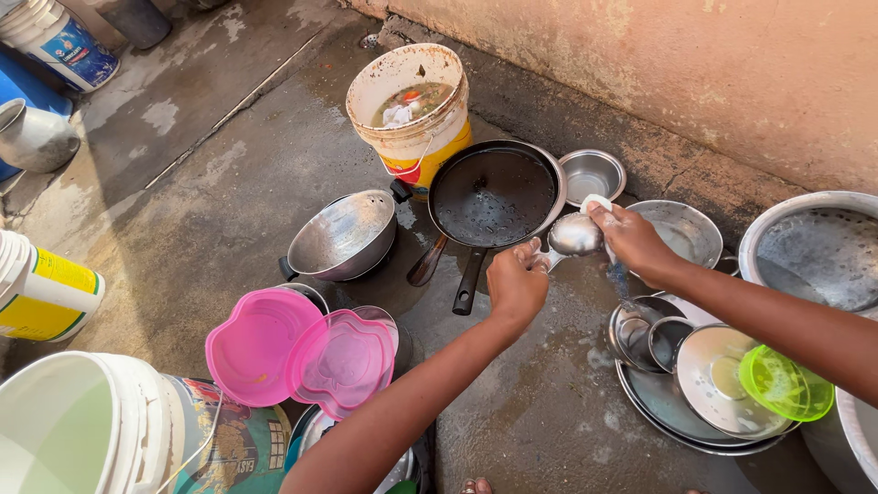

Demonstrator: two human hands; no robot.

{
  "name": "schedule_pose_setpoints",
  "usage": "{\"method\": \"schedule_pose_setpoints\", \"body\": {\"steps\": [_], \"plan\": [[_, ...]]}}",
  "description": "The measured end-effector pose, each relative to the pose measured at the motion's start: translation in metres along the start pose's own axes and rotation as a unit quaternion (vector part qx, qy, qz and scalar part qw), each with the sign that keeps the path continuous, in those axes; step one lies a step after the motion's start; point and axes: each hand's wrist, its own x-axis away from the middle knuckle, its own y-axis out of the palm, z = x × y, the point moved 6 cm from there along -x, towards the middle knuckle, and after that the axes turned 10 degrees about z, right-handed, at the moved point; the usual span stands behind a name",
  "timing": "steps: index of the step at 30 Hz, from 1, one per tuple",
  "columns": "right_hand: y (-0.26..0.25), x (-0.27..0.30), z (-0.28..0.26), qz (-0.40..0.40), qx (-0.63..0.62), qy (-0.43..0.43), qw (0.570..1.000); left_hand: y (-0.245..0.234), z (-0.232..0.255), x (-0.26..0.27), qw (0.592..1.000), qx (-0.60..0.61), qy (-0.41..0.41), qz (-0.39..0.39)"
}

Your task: The person washes metal plates, bowls, and a large pot by hand using a soapy sponge, rinsing them in a basin of water and setting them aside on the ground.

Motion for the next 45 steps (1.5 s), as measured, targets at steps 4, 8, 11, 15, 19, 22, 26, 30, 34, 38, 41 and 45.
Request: {"method": "schedule_pose_setpoints", "body": {"steps": [4, 8, 11, 15, 19, 22, 26, 30, 34, 38, 41, 45], "plan": [[0.030, 0.010, 0.010, -0.037, -0.331, 0.204, 0.920, 0.019, 0.000, -0.018, 0.992, 0.092, 0.024, 0.087], [0.046, -0.008, 0.010, -0.036, -0.335, 0.114, 0.935, 0.024, 0.025, -0.011, 0.988, 0.114, 0.086, 0.057], [0.019, -0.021, 0.012, -0.024, -0.280, 0.040, 0.959, -0.003, 0.035, -0.020, 0.996, 0.061, 0.066, -0.006], [0.000, -0.008, -0.004, -0.035, -0.022, -0.014, 0.999, -0.032, 0.060, -0.044, 0.959, 0.254, 0.122, 0.020], [0.019, 0.023, -0.035, -0.120, 0.128, -0.118, 0.977, -0.006, 0.030, -0.072, 0.907, 0.398, -0.132, -0.029], [0.011, 0.038, -0.035, -0.174, 0.125, -0.095, 0.972, -0.018, 0.024, -0.090, 0.908, 0.400, -0.114, 0.057], [-0.050, 0.054, -0.011, -0.171, 0.180, -0.131, 0.960, -0.078, 0.031, -0.111, 0.858, 0.489, -0.142, 0.069], [-0.073, 0.061, 0.026, -0.175, 0.234, -0.011, 0.956, -0.049, 0.026, -0.086, 0.837, 0.517, -0.172, 0.052], [-0.046, 0.058, 0.030, -0.196, 0.160, -0.015, 0.967, 0.009, 0.006, -0.068, 0.890, 0.406, -0.191, 0.084], [-0.067, 0.058, 0.040, -0.209, 0.163, 0.039, 0.963, -0.032, 0.004, -0.108, 0.862, 0.476, -0.157, 0.082], [-0.098, 0.069, 0.054, -0.167, 0.080, 0.130, 0.974, -0.072, 0.012, -0.100, 0.827, 0.526, -0.195, 0.047], [-0.081, 0.069, 0.075, -0.144, 0.070, 0.164, 0.973, -0.052, 0.053, -0.072, 0.818, 0.555, -0.149, 0.024]]}}
